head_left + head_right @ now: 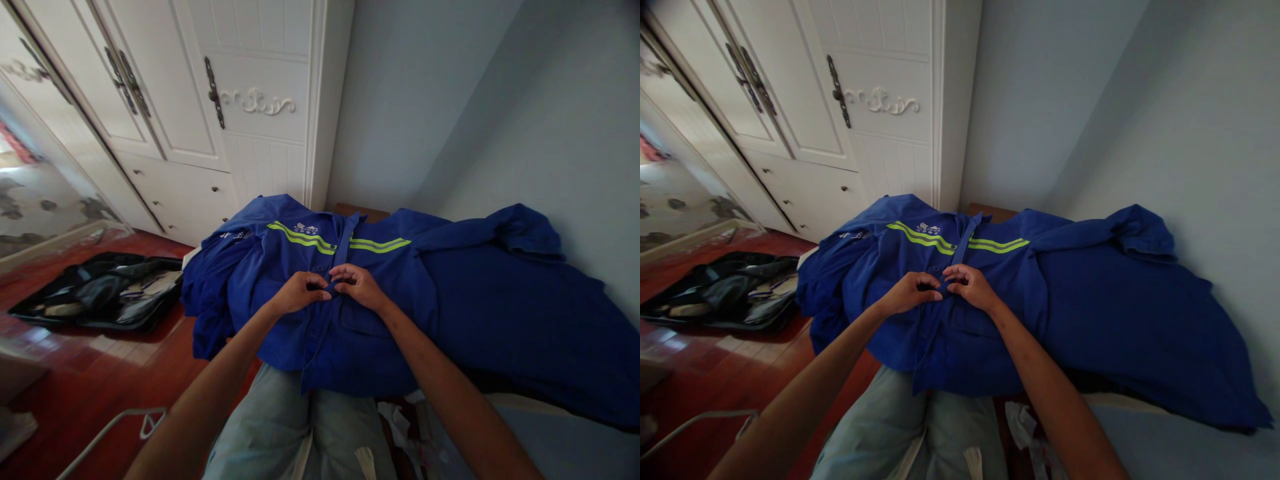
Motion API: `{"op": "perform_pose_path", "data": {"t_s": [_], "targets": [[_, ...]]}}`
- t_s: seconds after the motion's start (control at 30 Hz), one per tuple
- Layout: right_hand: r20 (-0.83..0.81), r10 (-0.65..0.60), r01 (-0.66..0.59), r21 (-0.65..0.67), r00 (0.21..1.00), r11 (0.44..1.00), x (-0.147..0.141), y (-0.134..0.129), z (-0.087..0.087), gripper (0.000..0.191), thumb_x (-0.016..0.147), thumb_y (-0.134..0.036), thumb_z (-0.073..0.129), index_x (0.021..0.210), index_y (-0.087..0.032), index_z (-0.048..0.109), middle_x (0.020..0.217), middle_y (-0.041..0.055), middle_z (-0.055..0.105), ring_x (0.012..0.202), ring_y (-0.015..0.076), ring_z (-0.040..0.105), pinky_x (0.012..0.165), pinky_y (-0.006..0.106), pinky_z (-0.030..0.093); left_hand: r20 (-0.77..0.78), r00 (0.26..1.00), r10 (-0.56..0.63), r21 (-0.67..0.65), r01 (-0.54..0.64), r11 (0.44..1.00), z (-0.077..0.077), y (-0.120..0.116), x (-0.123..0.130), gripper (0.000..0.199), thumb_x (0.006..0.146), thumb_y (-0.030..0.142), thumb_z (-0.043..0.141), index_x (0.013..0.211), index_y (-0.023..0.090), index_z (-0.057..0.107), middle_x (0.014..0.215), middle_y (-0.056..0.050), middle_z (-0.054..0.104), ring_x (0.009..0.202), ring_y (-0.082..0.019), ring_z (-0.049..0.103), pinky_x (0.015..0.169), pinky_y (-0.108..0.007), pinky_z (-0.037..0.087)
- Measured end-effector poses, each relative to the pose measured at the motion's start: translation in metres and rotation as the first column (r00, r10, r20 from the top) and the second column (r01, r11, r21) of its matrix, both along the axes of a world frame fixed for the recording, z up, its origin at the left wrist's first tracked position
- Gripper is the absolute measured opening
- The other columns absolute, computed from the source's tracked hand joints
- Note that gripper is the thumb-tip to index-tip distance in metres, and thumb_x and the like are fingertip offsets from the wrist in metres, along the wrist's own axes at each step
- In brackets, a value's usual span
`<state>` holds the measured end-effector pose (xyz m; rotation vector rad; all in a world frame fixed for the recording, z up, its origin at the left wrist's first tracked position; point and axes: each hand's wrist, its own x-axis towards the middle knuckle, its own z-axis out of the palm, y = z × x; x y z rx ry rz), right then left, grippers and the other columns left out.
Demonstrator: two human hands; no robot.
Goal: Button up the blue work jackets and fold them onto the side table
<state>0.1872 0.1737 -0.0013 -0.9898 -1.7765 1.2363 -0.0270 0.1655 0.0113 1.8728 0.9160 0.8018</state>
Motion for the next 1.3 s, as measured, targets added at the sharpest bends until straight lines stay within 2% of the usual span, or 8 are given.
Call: {"op": "perform_pose_path", "data": {"t_s": [0.27, 0.43, 0.6, 0.83, 0.93, 1.03, 1.13, 1.3], "targets": [[0.004, -0.085, 0.081, 0.256, 0.996, 0.963, -0.001, -0.006, -0.005, 0.055, 0.082, -0.037, 0.066, 0.131, -0.019, 0.048, 0.128, 0.0116, 0.049, 0.098, 0.0125, 0.059, 0.079, 0.024, 0.053, -0.078, 0.997, 0.007, 0.192, 0.008, 0.981, 0.008, -0.010, -0.015, 0.032, 0.096, 0.032, 0.044, 0.111, 0.016, 0.067, 0.103, -0.007, 0.071, 0.097, -0.020, 0.065, 0.089, -0.033, 0.049], [0.292, -0.111, -0.029, 0.437, 0.950, 0.899, -0.004, -0.022, 0.012, 0.041, 0.091, -0.034, 0.057, 0.129, -0.020, 0.055, 0.137, 0.0119, 0.044, 0.121, 0.0196, 0.052, 0.101, 0.036, 0.049, -0.343, 0.919, 0.194, 0.445, -0.023, 0.895, 0.018, -0.003, -0.029, 0.035, 0.091, 0.021, 0.049, 0.123, 0.020, 0.062, 0.128, -0.011, 0.064, 0.123, -0.026, 0.054, 0.105, -0.044, 0.039], [0.487, -0.171, -0.090, 0.467, 0.857, 0.880, -0.006, -0.033, 0.022, 0.049, 0.094, -0.031, 0.052, 0.142, -0.020, 0.048, 0.145, 0.0108, 0.041, 0.136, 0.0230, 0.041, 0.118, 0.045, 0.036, -0.512, 0.840, 0.182, 0.418, 0.059, 0.906, 0.022, 0.002, -0.037, 0.038, 0.096, 0.041, 0.046, 0.122, 0.021, 0.066, 0.130, -0.011, 0.064, 0.121, -0.028, 0.057, 0.101, -0.044, 0.040], [0.503, -0.071, -0.119, 0.336, 0.861, 0.934, -0.002, -0.020, 0.022, 0.054, 0.095, -0.030, 0.050, 0.146, -0.017, 0.045, 0.139, 0.0114, 0.051, 0.131, 0.0238, 0.050, 0.114, 0.045, 0.039, -0.496, 0.846, 0.194, 0.418, 0.036, 0.908, 0.030, 0.020, -0.024, 0.034, 0.094, 0.037, 0.045, 0.092, 0.020, 0.074, 0.105, -0.013, 0.071, 0.099, -0.026, 0.065, 0.091, -0.038, 0.046], [0.447, -0.168, 0.037, 0.286, 0.878, 0.957, -0.004, -0.002, 0.035, 0.049, 0.094, -0.027, 0.050, 0.141, -0.017, 0.050, 0.124, 0.0096, 0.063, 0.117, 0.0217, 0.060, 0.107, 0.040, 0.045, -0.571, 0.774, 0.274, 0.358, -0.065, 0.931, 0.038, 0.039, -0.010, 0.035, 0.087, 0.048, 0.052, 0.078, 0.019, 0.070, 0.084, -0.012, 0.070, 0.087, -0.028, 0.066, 0.081, -0.037, 0.049], [0.419, -0.273, 0.225, 0.160, 0.866, 0.961, -0.011, 0.020, 0.042, 0.047, 0.092, -0.037, 0.058, 0.132, -0.013, 0.056, 0.096, 0.0087, 0.071, 0.083, 0.0174, 0.069, 0.079, 0.029, 0.054, -0.625, 0.722, 0.297, 0.295, -0.133, 0.946, 0.043, 0.054, 0.005, 0.028, 0.073, 0.046, 0.068, 0.072, 0.018, 0.066, 0.082, -0.013, 0.069, 0.088, -0.032, 0.066, 0.077, -0.039, 0.048], [0.402, -0.267, 0.310, -0.045, 0.876, 0.950, -0.018, 0.036, 0.040, 0.058, 0.089, -0.046, 0.064, 0.133, -0.011, 0.052, 0.075, 0.0043, 0.069, 0.053, 0.0104, 0.061, 0.050, 0.019, 0.044, -0.574, 0.775, 0.264, 0.187, -0.190, 0.964, 0.046, 0.068, 0.015, 0.018, 0.066, 0.030, 0.072, 0.060, 0.018, 0.060, 0.070, -0.009, 0.067, 0.083, -0.029, 0.067, 0.073, -0.034, 0.048], [0.290, -0.272, 0.335, -0.194, 0.918, 0.922, -0.022, 0.047, 0.039, 0.069, 0.082, -0.038, 0.072, 0.139, -0.014, 0.041, 0.070, 0.0013, 0.067, 0.045, 0.0085, 0.057, 0.036, 0.015, 0.033, -0.397, 0.909, 0.131, -0.083, -0.178, 0.981, 0.049, 0.088, 0.024, 0.026, 0.078, 0.034, 0.062, 0.058, 0.017, 0.058, 0.055, -0.002, 0.061, 0.050, -0.014, 0.059, 0.048, -0.024, 0.041]]}}
